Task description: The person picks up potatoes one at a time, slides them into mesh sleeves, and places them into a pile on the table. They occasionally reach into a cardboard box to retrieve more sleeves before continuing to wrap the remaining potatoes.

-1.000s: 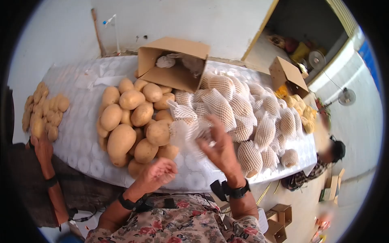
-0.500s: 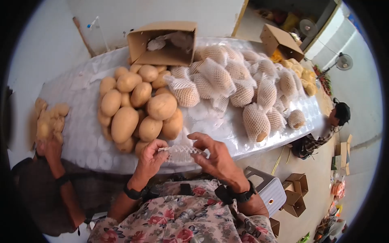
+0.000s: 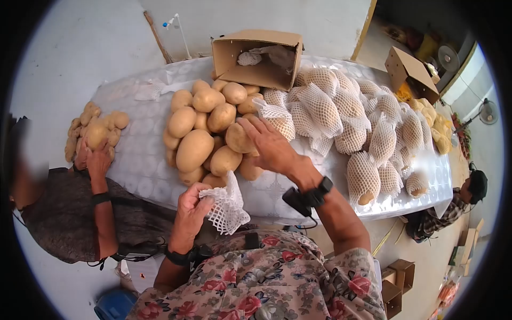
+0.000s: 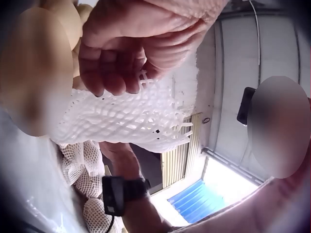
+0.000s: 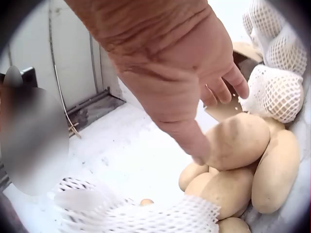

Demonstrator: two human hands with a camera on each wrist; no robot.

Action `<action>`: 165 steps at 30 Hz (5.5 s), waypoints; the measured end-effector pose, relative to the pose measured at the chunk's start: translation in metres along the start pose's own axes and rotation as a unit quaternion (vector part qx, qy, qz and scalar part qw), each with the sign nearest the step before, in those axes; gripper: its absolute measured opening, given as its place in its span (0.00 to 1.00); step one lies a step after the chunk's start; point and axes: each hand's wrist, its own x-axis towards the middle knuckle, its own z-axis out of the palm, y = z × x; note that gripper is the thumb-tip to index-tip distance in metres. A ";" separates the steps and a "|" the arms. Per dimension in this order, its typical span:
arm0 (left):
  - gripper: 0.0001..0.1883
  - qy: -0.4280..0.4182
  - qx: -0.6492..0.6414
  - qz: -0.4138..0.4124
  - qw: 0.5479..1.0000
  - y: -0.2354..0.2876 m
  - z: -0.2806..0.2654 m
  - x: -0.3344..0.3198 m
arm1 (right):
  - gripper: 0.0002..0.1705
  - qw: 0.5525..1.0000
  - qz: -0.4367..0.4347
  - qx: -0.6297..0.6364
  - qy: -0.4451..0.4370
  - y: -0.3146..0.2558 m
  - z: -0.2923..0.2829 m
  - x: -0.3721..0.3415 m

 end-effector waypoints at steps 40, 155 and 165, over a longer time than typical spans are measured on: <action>0.13 -0.040 0.127 0.232 0.964 -0.005 0.087 0.057 | 0.58 0.903 0.227 0.360 -0.057 -0.029 -0.066 -0.113; 0.63 -0.066 0.269 0.244 0.929 -0.096 0.124 0.105 | 0.61 0.910 0.259 0.307 -0.100 0.092 0.005 -0.131; 0.52 -0.132 0.209 0.214 0.945 -0.098 0.128 0.113 | 0.59 0.920 0.194 0.340 -0.026 0.077 0.012 -0.131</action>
